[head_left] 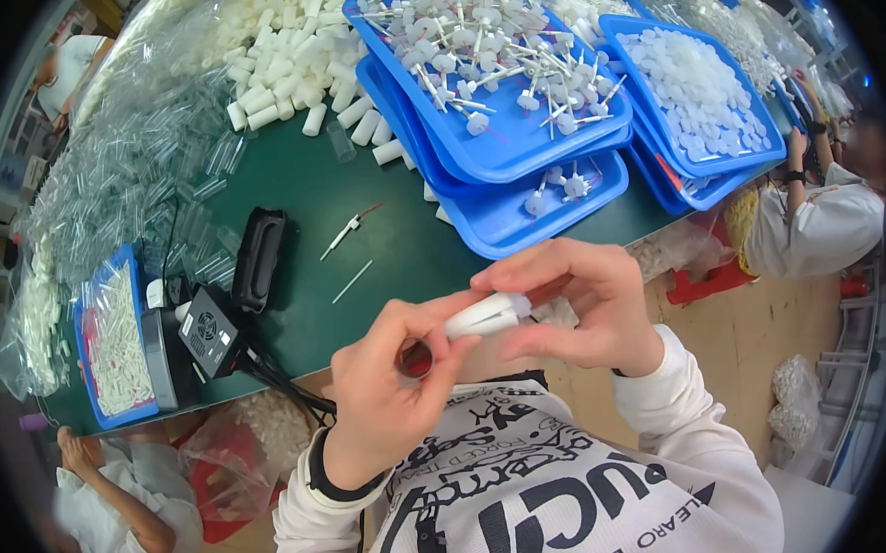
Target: The person repeatedly picks a white cylindrical component and a small white piece with a red wire from blue trays, inserts the piece into the cylinder, and places the assembled unit back into a tray. The person handles items one at a time throughout the clip.
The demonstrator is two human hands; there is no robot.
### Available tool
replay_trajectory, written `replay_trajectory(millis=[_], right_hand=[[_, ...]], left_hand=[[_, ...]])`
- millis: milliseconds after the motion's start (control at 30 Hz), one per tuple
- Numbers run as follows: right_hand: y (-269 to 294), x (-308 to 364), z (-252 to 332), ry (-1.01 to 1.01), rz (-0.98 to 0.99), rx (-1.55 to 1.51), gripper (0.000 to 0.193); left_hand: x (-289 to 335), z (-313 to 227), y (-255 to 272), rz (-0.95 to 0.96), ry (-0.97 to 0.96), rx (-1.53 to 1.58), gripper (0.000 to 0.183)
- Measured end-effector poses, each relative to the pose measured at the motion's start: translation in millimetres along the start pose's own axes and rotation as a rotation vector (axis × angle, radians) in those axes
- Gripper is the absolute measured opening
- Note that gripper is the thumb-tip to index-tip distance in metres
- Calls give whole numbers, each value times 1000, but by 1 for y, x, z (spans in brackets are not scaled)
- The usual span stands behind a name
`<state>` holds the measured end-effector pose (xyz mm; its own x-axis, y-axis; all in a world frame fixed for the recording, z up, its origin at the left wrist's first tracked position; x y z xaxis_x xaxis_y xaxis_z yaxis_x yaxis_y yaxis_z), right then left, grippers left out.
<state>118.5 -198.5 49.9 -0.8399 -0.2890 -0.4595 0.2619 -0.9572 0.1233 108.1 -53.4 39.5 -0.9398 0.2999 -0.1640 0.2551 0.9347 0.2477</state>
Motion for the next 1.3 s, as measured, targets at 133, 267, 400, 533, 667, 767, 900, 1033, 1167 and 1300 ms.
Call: replay_trajectory(millis=[133,267,400,533,667,767,900,1033,1167,1300], right_hand=[[22,5,-12,-29,-170,-7,32],[25,-10,9,33,-71,118,23],[6,-17,6,76,-17,51,17],[5,-18,8,97,43,109,13],[4,-20,9,119,53,119,11],[0,-20,15,179,102,218,12],[-10,-24,24,285,181,358,12],[-12,-22,21,256,189,310,18],[-10,-16,14,167,210,228,17],[-9,-13,12,151,240,170,19]], left_hand=[[-9,7,-1,70,182,-46,24],[-4,20,-3,0,234,141,27],[-5,21,-9,99,249,12,26],[-4,23,-5,20,235,175,23],[1,30,-5,18,232,298,24],[0,27,-7,27,226,180,24],[-2,20,-7,25,198,16,23],[0,17,-4,-38,155,-53,23],[1,16,-6,-29,137,-115,23],[2,7,-8,-37,71,-187,27]])
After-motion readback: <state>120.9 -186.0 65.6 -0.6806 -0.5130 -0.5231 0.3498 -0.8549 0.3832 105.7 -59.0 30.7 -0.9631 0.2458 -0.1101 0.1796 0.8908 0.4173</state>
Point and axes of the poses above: each hand's wrist, its own x-axis away from the middle knuckle, its own y-axis out of the back of the hand, z = x × y, the point moved 9 cm from there along -x, towards the middle knuckle, and after that the axes turned 9 degrees about y, right-handed, at the moved point
